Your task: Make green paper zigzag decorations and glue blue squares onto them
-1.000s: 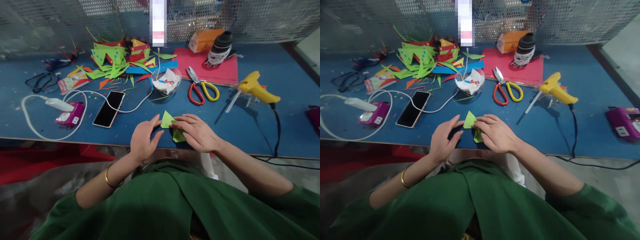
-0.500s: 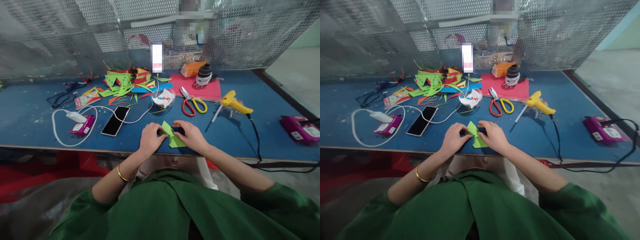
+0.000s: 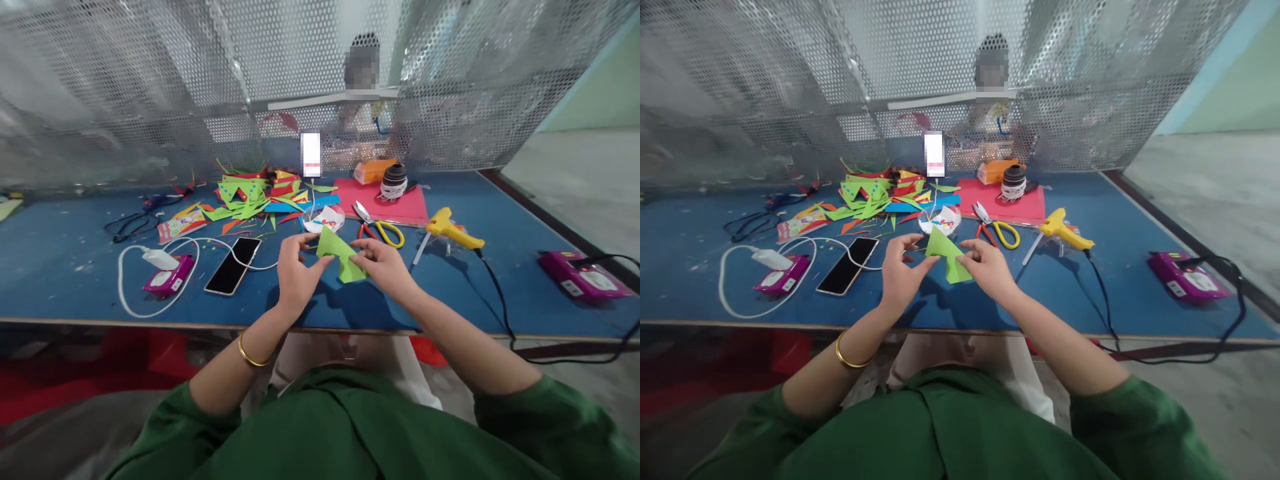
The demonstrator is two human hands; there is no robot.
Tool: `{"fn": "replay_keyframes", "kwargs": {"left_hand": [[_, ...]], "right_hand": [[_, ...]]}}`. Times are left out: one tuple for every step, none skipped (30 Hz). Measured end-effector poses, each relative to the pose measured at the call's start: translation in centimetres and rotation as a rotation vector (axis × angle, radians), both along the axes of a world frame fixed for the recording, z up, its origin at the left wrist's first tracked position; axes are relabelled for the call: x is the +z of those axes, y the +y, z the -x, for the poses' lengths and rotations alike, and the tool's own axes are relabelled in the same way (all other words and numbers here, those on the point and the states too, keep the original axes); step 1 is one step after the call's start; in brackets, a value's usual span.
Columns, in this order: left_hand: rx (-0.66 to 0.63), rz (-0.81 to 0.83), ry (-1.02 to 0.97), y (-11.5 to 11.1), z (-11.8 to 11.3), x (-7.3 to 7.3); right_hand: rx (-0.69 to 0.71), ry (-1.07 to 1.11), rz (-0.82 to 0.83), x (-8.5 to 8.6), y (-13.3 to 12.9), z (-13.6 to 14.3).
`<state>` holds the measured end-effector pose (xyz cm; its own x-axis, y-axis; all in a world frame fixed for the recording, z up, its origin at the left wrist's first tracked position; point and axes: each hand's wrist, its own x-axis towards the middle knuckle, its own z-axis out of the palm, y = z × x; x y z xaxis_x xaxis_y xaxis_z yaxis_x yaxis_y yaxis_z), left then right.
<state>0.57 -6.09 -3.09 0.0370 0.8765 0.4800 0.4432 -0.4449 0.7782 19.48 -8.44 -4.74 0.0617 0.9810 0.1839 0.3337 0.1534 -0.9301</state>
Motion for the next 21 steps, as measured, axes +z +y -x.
{"fn": "replay_keyframes", "kwargs": {"left_hand": [[0.013,0.083,-0.12,0.3,-0.5,0.0],[-0.011,0.203,-0.235,0.6,-0.9,0.1],[-0.069,0.348,-0.332,0.8,-1.4,0.1],[-0.154,0.499,-0.402,1.0,-1.9,0.2],[-0.245,0.633,-0.448,1.1,-2.4,0.4],[-0.329,0.728,-0.473,1.2,-2.9,0.5],[-0.404,0.78,-0.483,1.3,-3.4,0.7],[-0.464,0.79,-0.487,1.4,-4.0,0.8],[-0.5,0.775,-0.494,1.5,-4.6,0.9],[-0.512,0.749,-0.508,1.6,-5.1,1.0],[-0.5,0.722,-0.528,1.7,-5.7,1.0],[-0.469,0.697,-0.557,2.0,-6.2,0.9],[-0.427,0.675,-0.59,2.3,-6.7,0.8],[-0.384,0.655,-0.623,2.6,-7.1,0.7],[-0.355,0.637,-0.647,3.1,-7.3,0.6],[-0.336,0.621,-0.664,3.5,-7.5,0.5],[-0.321,0.61,-0.677,4.0,-7.5,0.4],[-0.31,0.606,-0.687,4.4,-7.4,0.3],[-0.301,0.608,-0.694,4.8,-7.2,0.3],[-0.293,0.613,-0.701,5.2,-7.0,0.3],[-0.286,0.621,-0.707,5.5,-6.7,0.3]], "right_hand": [[-0.027,0.006,-0.02,0.5,0.2,-0.2],[-0.057,0.006,-0.044,1.0,0.5,-0.4],[-0.087,0.001,-0.07,1.4,0.7,-0.6],[-0.116,-0.01,-0.097,1.9,0.8,-0.8],[-0.142,-0.028,-0.123,2.3,1.0,-1.0],[-0.168,-0.053,-0.146,2.6,1.2,-1.2],[-0.195,-0.083,-0.167,2.9,1.3,-1.3],[-0.225,-0.115,-0.183,3.0,1.5,-1.4],[-0.258,-0.146,-0.195,3.1,1.7,-1.4],[-0.291,-0.174,-0.203,3.1,1.9,-1.3],[-0.324,-0.197,-0.209,3.1,2.1,-1.2],[-0.351,-0.216,-0.213,2.9,2.3,-1.1],[-0.367,-0.232,-0.215,2.8,2.4,-1.0],[-0.373,-0.246,-0.218,2.7,2.5,-1.1],[-0.37,-0.263,-0.223,2.6,2.6,-1.3],[-0.363,-0.284,-0.231,2.6,2.5,-1.9],[-0.359,-0.308,-0.243,2.8,2.3,-2.7],[-0.363,-0.34,-0.256,3.0,2.0,-4.0],[-0.393,-0.383,-0.265,3.2,1.7,-5.5],[-0.445,-0.432,-0.27,3.4,1.3,-7.3],[-0.509,-0.522,-0.255,3.6,0.9,-9.3]]}}
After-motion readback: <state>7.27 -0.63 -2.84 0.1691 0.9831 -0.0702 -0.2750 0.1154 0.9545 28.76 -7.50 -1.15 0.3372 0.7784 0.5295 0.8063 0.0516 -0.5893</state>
